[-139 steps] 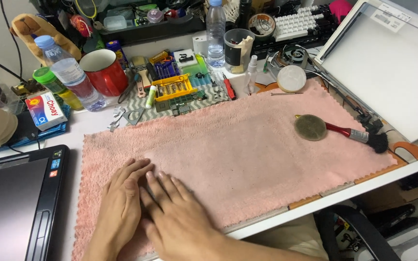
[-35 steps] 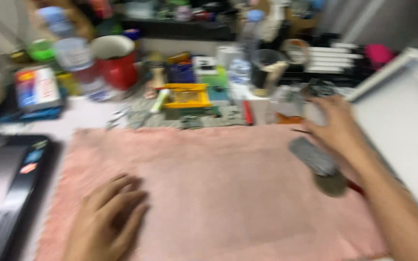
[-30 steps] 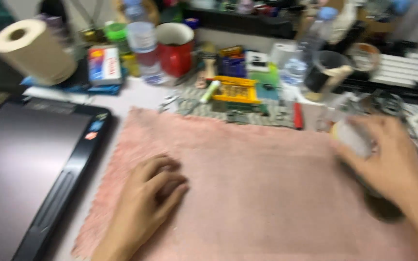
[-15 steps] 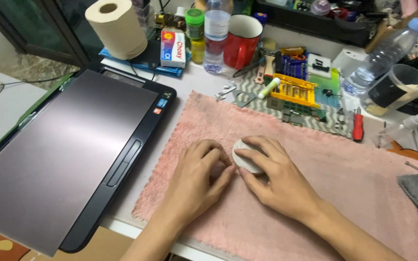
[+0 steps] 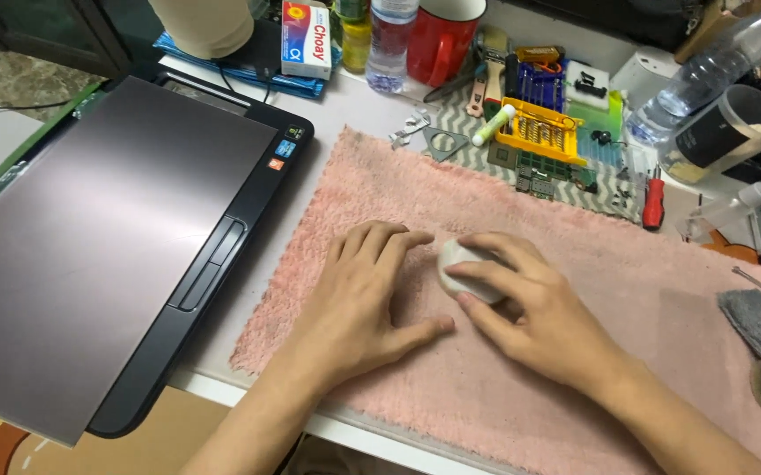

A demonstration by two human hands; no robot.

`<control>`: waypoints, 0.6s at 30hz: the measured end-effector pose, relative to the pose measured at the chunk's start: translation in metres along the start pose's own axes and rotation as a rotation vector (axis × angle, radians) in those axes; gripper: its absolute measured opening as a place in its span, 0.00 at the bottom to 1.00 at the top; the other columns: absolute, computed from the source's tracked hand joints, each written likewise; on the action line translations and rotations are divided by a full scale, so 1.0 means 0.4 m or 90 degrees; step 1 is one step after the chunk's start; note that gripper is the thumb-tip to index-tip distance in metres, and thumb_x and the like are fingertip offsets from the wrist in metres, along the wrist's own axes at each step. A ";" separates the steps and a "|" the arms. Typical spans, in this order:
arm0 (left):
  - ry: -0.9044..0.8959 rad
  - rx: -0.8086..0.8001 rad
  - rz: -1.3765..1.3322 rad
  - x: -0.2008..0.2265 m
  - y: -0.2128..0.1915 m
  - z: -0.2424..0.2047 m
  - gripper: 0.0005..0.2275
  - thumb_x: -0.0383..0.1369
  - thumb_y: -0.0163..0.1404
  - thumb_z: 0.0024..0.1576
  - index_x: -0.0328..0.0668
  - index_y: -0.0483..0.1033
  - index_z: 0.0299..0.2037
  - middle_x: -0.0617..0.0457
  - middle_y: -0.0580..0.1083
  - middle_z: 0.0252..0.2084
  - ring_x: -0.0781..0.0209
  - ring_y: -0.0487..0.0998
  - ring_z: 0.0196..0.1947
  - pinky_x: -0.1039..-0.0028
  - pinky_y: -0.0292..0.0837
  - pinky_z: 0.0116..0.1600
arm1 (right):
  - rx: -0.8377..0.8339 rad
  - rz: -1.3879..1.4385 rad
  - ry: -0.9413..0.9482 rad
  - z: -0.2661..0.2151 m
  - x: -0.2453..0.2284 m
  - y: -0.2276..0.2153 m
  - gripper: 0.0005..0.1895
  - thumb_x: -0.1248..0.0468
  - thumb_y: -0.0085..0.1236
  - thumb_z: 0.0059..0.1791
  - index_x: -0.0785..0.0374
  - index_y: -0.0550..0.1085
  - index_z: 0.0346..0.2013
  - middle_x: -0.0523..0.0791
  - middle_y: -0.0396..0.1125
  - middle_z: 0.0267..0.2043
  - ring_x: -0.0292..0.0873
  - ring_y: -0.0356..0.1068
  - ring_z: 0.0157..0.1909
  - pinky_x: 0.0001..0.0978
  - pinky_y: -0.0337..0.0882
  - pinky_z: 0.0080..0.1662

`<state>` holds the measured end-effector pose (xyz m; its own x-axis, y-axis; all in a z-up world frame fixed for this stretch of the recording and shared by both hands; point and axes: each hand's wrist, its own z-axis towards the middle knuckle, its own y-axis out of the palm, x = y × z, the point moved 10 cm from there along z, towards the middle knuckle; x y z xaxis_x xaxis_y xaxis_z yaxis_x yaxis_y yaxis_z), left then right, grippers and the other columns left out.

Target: The person cleans a pink cloth laid on a desk by rubbing it with a dark abrasive pad, then a white pad, and finally brushing it with a red-handled brush. The workspace contains various tools and containers in the background.

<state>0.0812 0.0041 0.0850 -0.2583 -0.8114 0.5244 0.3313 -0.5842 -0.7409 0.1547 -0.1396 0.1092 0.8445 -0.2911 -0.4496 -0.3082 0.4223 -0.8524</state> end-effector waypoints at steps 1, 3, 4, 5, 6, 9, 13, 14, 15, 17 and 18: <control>0.001 -0.002 -0.001 0.000 0.001 0.000 0.38 0.61 0.63 0.59 0.42 0.71 0.71 0.42 0.73 0.66 0.39 0.70 0.69 0.47 0.62 0.72 | 0.000 0.000 0.002 -0.002 0.011 -0.002 0.19 0.60 0.65 0.56 0.59 0.82 0.62 0.53 0.72 0.72 0.55 0.69 0.76 0.53 0.70 0.73; -0.011 -0.012 -0.013 -0.005 0.003 0.002 0.42 0.62 0.64 0.58 0.42 0.68 0.75 0.40 0.72 0.71 0.39 0.69 0.72 0.48 0.59 0.74 | 0.030 -0.006 0.081 -0.009 0.060 -0.019 0.15 0.64 0.65 0.54 0.56 0.85 0.56 0.50 0.72 0.71 0.50 0.71 0.75 0.43 0.72 0.70; -0.005 -0.016 -0.013 -0.001 0.004 0.002 0.42 0.62 0.64 0.58 0.42 0.68 0.75 0.40 0.72 0.71 0.39 0.69 0.72 0.48 0.59 0.74 | 0.035 -0.007 0.085 -0.002 0.055 -0.010 0.15 0.64 0.65 0.54 0.56 0.85 0.56 0.50 0.72 0.71 0.50 0.71 0.75 0.43 0.72 0.70; -0.012 -0.015 -0.006 -0.003 0.004 0.003 0.42 0.61 0.65 0.57 0.43 0.68 0.76 0.40 0.72 0.70 0.39 0.69 0.72 0.48 0.59 0.74 | 0.034 -0.017 0.066 0.007 0.042 0.001 0.19 0.64 0.63 0.55 0.57 0.82 0.62 0.52 0.71 0.71 0.53 0.69 0.75 0.50 0.70 0.72; -0.020 -0.014 -0.001 -0.005 0.004 0.004 0.43 0.60 0.66 0.56 0.44 0.68 0.76 0.40 0.72 0.70 0.39 0.69 0.72 0.48 0.59 0.73 | 0.032 -0.027 0.048 0.016 0.029 0.012 0.23 0.65 0.61 0.57 0.58 0.80 0.68 0.53 0.69 0.71 0.56 0.67 0.75 0.56 0.68 0.74; -0.038 -0.026 0.001 -0.010 0.008 0.005 0.42 0.59 0.67 0.55 0.46 0.69 0.75 0.41 0.72 0.72 0.40 0.69 0.72 0.47 0.60 0.72 | 0.031 0.029 0.015 -0.010 -0.008 -0.004 0.19 0.64 0.60 0.59 0.57 0.82 0.66 0.55 0.69 0.72 0.55 0.68 0.78 0.47 0.69 0.74; -0.017 -0.034 0.008 -0.002 0.011 0.007 0.39 0.60 0.66 0.56 0.48 0.72 0.73 0.42 0.71 0.71 0.40 0.68 0.72 0.46 0.59 0.72 | -0.037 0.011 0.083 -0.055 0.041 -0.021 0.22 0.61 0.60 0.57 0.52 0.81 0.67 0.51 0.68 0.74 0.50 0.71 0.74 0.34 0.88 0.54; -0.003 -0.040 -0.004 0.008 0.008 0.008 0.35 0.58 0.65 0.57 0.51 0.74 0.71 0.43 0.72 0.70 0.40 0.68 0.72 0.45 0.59 0.72 | -0.004 -0.001 0.086 -0.058 0.058 -0.030 0.22 0.62 0.61 0.57 0.54 0.81 0.66 0.52 0.68 0.74 0.53 0.70 0.75 0.42 0.79 0.63; 0.011 -0.045 -0.015 0.019 0.005 0.010 0.30 0.55 0.65 0.58 0.54 0.77 0.68 0.44 0.72 0.68 0.41 0.68 0.71 0.44 0.58 0.71 | 0.029 -0.013 0.089 -0.063 0.076 -0.041 0.21 0.64 0.62 0.57 0.56 0.82 0.66 0.53 0.68 0.74 0.56 0.70 0.76 0.50 0.70 0.72; 0.038 -0.074 -0.021 0.039 0.008 0.012 0.24 0.53 0.64 0.61 0.57 0.81 0.64 0.43 0.71 0.69 0.38 0.66 0.72 0.40 0.59 0.73 | 0.027 -0.005 0.078 -0.039 0.054 -0.013 0.22 0.63 0.60 0.58 0.57 0.81 0.67 0.54 0.67 0.77 0.57 0.64 0.79 0.56 0.67 0.75; 0.060 -0.098 -0.029 0.051 0.014 0.012 0.18 0.51 0.62 0.63 0.60 0.86 0.60 0.42 0.70 0.69 0.35 0.64 0.73 0.37 0.59 0.74 | 0.018 0.000 0.064 -0.026 0.040 0.003 0.23 0.62 0.59 0.59 0.57 0.80 0.69 0.54 0.65 0.79 0.58 0.59 0.82 0.62 0.63 0.78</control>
<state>0.0819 -0.0158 0.0936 -0.3559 -0.7746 0.5228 0.1765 -0.6051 -0.7763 0.1634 -0.1528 0.0981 0.7956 -0.3750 -0.4758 -0.2951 0.4460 -0.8450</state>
